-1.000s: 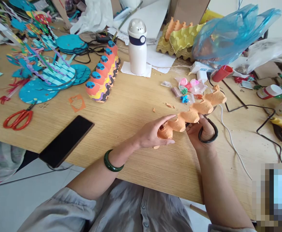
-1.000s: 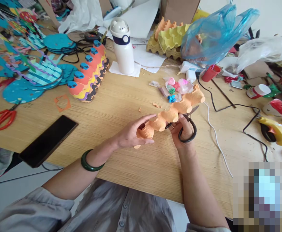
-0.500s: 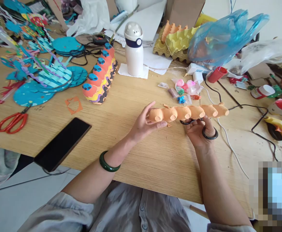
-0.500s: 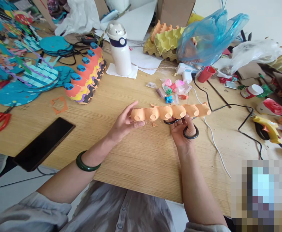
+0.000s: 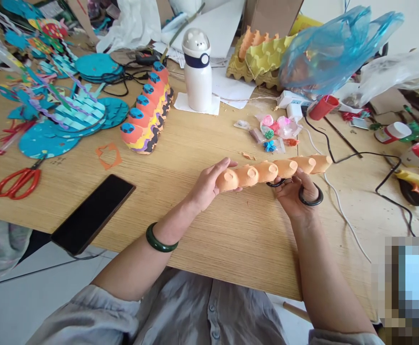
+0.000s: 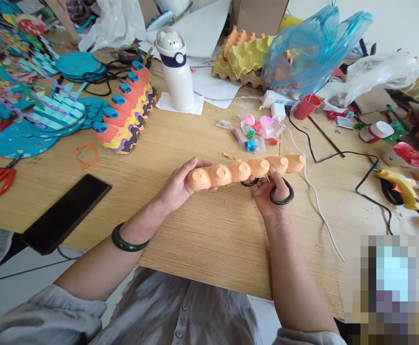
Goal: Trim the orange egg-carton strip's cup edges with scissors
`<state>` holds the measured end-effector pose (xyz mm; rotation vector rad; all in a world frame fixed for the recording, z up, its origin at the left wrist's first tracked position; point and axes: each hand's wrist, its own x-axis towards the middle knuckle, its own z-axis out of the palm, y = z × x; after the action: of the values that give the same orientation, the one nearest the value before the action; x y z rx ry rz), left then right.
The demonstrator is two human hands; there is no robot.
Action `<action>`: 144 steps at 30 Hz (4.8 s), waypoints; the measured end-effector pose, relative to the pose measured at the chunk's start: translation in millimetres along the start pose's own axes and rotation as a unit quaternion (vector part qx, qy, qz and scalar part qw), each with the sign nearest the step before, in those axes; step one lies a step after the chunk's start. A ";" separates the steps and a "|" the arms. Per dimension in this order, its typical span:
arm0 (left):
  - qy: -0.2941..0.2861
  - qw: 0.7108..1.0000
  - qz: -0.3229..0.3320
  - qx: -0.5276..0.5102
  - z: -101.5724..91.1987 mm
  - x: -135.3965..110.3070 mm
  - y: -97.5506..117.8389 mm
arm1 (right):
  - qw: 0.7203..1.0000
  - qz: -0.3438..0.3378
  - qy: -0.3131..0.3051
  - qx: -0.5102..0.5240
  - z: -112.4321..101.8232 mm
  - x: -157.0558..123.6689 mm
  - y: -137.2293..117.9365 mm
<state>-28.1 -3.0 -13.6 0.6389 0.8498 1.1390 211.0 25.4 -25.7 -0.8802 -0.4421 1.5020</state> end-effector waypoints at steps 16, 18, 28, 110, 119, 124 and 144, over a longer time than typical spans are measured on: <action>-0.179 0.973 -0.076 0.123 6.9 -7.5 -6.9 | 0.984 0.054 -0.117 -0.120 23.0 -18.4 12.3; -0.156 0.978 -0.044 0.128 7.4 -7.1 -9.7 | 0.988 0.042 -0.096 -0.113 23.6 -19.0 12.0; 0.003 0.999 0.004 0.034 4.2 -3.0 -9.1 | 0.959 -0.006 -0.083 -0.273 29.4 -33.5 17.4; -0.021 0.993 -0.039 -0.108 8.2 0.4 -14.2 | 0.648 -0.227 -0.244 -0.685 20.5 -36.8 11.0; -0.054 0.993 -0.021 -0.102 11.9 -2.0 -12.9 | 0.603 -0.276 -0.274 -0.696 13.0 -32.4 7.1; -0.048 0.994 -0.022 -0.100 13.1 -3.1 -13.4 | 0.558 -0.313 -0.264 -0.722 10.3 -31.5 8.0; -0.021 0.993 -0.039 -0.111 9.6 0.1 -14.3 | 0.702 -0.178 -0.241 -0.646 22.2 -39.7 10.9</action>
<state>-12.7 -7.5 -19.9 0.4402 0.6941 1.1264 184.4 -9.4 -9.2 -1.2981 -2.1021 0.8566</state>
